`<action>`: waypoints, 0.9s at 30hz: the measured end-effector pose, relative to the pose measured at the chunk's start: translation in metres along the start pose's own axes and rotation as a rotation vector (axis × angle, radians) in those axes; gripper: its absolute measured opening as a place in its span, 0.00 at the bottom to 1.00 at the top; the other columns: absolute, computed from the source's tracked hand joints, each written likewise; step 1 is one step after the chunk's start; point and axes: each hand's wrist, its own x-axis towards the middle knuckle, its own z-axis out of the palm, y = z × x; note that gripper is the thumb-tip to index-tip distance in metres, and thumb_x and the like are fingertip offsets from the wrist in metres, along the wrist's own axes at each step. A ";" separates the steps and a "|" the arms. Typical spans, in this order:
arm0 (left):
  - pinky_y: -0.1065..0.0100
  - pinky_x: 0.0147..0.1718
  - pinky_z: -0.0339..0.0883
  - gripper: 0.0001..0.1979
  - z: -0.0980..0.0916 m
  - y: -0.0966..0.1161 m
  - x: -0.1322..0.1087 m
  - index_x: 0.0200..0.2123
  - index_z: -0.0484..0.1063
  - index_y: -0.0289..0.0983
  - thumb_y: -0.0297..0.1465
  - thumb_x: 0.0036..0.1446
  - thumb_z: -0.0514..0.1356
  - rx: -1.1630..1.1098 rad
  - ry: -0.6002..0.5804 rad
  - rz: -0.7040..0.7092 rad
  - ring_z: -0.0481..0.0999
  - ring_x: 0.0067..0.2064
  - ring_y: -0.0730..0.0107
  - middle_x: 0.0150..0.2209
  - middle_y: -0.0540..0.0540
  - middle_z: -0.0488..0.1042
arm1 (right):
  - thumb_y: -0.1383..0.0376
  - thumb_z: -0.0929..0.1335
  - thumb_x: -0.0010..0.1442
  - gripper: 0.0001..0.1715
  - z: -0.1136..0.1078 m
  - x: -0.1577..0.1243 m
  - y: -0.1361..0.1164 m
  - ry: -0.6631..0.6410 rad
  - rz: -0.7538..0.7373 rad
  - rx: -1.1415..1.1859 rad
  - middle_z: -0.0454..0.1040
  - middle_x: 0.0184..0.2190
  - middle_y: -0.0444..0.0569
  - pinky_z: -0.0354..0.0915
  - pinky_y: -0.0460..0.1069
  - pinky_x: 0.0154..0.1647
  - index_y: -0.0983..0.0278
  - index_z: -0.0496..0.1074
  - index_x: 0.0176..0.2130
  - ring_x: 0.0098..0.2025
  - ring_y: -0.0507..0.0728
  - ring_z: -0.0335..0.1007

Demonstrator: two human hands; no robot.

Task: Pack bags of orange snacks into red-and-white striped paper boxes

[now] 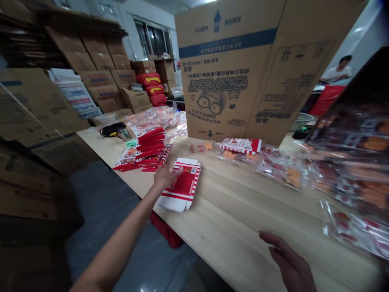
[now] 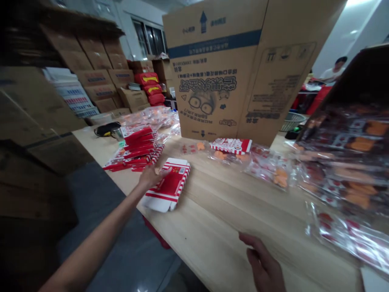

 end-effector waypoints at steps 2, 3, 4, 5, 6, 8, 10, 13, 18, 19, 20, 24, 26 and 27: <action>0.56 0.43 0.70 0.31 0.029 -0.005 -0.024 0.43 0.76 0.33 0.52 0.44 0.70 0.047 -0.129 -0.060 0.77 0.49 0.42 0.47 0.30 0.77 | 0.51 0.66 0.58 0.19 0.006 -0.005 -0.008 0.009 -0.024 -0.003 0.82 0.47 0.48 0.70 0.58 0.56 0.56 0.82 0.41 0.54 0.66 0.75; 0.56 0.43 0.70 0.32 0.038 -0.006 -0.031 0.43 0.76 0.33 0.52 0.44 0.70 0.065 -0.165 -0.086 0.77 0.50 0.41 0.48 0.29 0.77 | 0.52 0.66 0.59 0.19 0.010 -0.007 -0.011 0.012 -0.034 0.001 0.82 0.47 0.48 0.70 0.57 0.56 0.56 0.81 0.41 0.54 0.65 0.76; 0.56 0.44 0.70 0.32 0.043 -0.007 -0.036 0.44 0.75 0.33 0.53 0.45 0.69 0.080 -0.180 -0.101 0.76 0.51 0.41 0.49 0.29 0.76 | 0.52 0.65 0.60 0.19 0.013 -0.009 -0.012 0.010 -0.038 0.006 0.82 0.47 0.48 0.69 0.56 0.56 0.56 0.81 0.40 0.53 0.64 0.76; 0.56 0.46 0.70 0.32 0.046 -0.008 -0.039 0.46 0.75 0.33 0.53 0.49 0.67 0.092 -0.179 -0.108 0.75 0.53 0.41 0.51 0.28 0.75 | 0.52 0.65 0.61 0.19 0.015 -0.011 -0.013 0.001 -0.037 0.008 0.82 0.46 0.48 0.69 0.56 0.56 0.56 0.81 0.40 0.53 0.64 0.76; 0.55 0.48 0.70 0.31 0.048 -0.007 -0.041 0.48 0.74 0.32 0.52 0.52 0.65 0.101 -0.167 -0.109 0.74 0.55 0.41 0.53 0.28 0.74 | 0.52 0.65 0.61 0.19 0.016 -0.011 -0.012 -0.014 -0.034 0.007 0.82 0.46 0.48 0.69 0.56 0.56 0.56 0.81 0.41 0.53 0.64 0.76; 0.53 0.51 0.68 0.29 0.048 -0.005 -0.045 0.50 0.72 0.30 0.49 0.57 0.62 0.111 -0.128 -0.103 0.72 0.57 0.41 0.55 0.27 0.72 | 0.52 0.65 0.62 0.19 0.018 -0.011 -0.011 -0.058 -0.042 -0.004 0.82 0.46 0.49 0.70 0.56 0.55 0.56 0.81 0.42 0.53 0.64 0.76; 0.52 0.54 0.66 0.27 0.049 -0.001 -0.050 0.52 0.70 0.29 0.46 0.61 0.60 0.113 -0.079 -0.096 0.71 0.58 0.41 0.55 0.27 0.70 | 0.52 0.64 0.63 0.19 0.019 -0.009 -0.011 -0.108 -0.079 -0.013 0.82 0.46 0.50 0.71 0.56 0.53 0.56 0.81 0.42 0.52 0.64 0.77; 0.51 0.57 0.63 0.25 0.050 0.002 -0.059 0.53 0.69 0.27 0.42 0.62 0.60 0.102 -0.010 -0.097 0.70 0.59 0.41 0.56 0.26 0.70 | 0.55 0.64 0.64 0.18 0.022 -0.008 -0.017 -0.151 -0.168 -0.017 0.82 0.44 0.51 0.72 0.55 0.51 0.57 0.81 0.41 0.50 0.63 0.78; 0.50 0.56 0.63 0.23 0.051 0.000 -0.061 0.51 0.71 0.28 0.40 0.61 0.61 0.054 0.033 -0.136 0.70 0.59 0.40 0.54 0.27 0.72 | 0.59 0.63 0.65 0.16 0.023 -0.011 -0.033 -0.187 -0.282 -0.035 0.81 0.42 0.50 0.73 0.53 0.48 0.57 0.80 0.41 0.47 0.61 0.79; 0.51 0.55 0.64 0.23 0.051 -0.001 -0.060 0.52 0.71 0.28 0.40 0.60 0.62 0.043 0.032 -0.151 0.70 0.59 0.40 0.54 0.28 0.73 | 0.60 0.63 0.65 0.16 0.023 -0.012 -0.034 -0.183 -0.296 -0.032 0.81 0.42 0.50 0.73 0.53 0.48 0.57 0.80 0.41 0.46 0.60 0.79; 0.51 0.54 0.64 0.24 0.051 -0.002 -0.059 0.53 0.71 0.28 0.40 0.60 0.62 0.033 0.026 -0.169 0.71 0.58 0.41 0.53 0.28 0.73 | 0.60 0.62 0.65 0.17 0.023 -0.013 -0.035 -0.174 -0.306 -0.027 0.81 0.42 0.50 0.73 0.53 0.47 0.58 0.80 0.41 0.45 0.60 0.79; 0.57 0.51 0.68 0.23 0.049 -0.007 -0.054 0.51 0.73 0.29 0.40 0.58 0.65 -0.008 -0.050 -0.216 0.76 0.55 0.44 0.50 0.29 0.77 | 0.62 0.62 0.65 0.16 0.025 -0.014 -0.034 -0.193 -0.326 -0.012 0.82 0.41 0.50 0.73 0.52 0.46 0.58 0.80 0.40 0.44 0.59 0.79; 0.57 0.50 0.69 0.19 0.046 -0.007 -0.049 0.46 0.75 0.31 0.40 0.59 0.65 -0.029 -0.113 -0.234 0.78 0.51 0.50 0.46 0.34 0.79 | 0.63 0.62 0.65 0.16 0.029 -0.012 -0.035 -0.214 -0.339 -0.002 0.81 0.39 0.49 0.72 0.51 0.46 0.58 0.79 0.40 0.43 0.59 0.79; 0.57 0.49 0.70 0.17 0.043 -0.007 -0.046 0.45 0.75 0.32 0.40 0.60 0.65 -0.039 -0.145 -0.248 0.79 0.50 0.53 0.45 0.37 0.79 | 0.64 0.61 0.65 0.17 0.031 -0.010 -0.035 -0.227 -0.353 0.001 0.81 0.39 0.49 0.72 0.51 0.45 0.58 0.79 0.40 0.43 0.59 0.79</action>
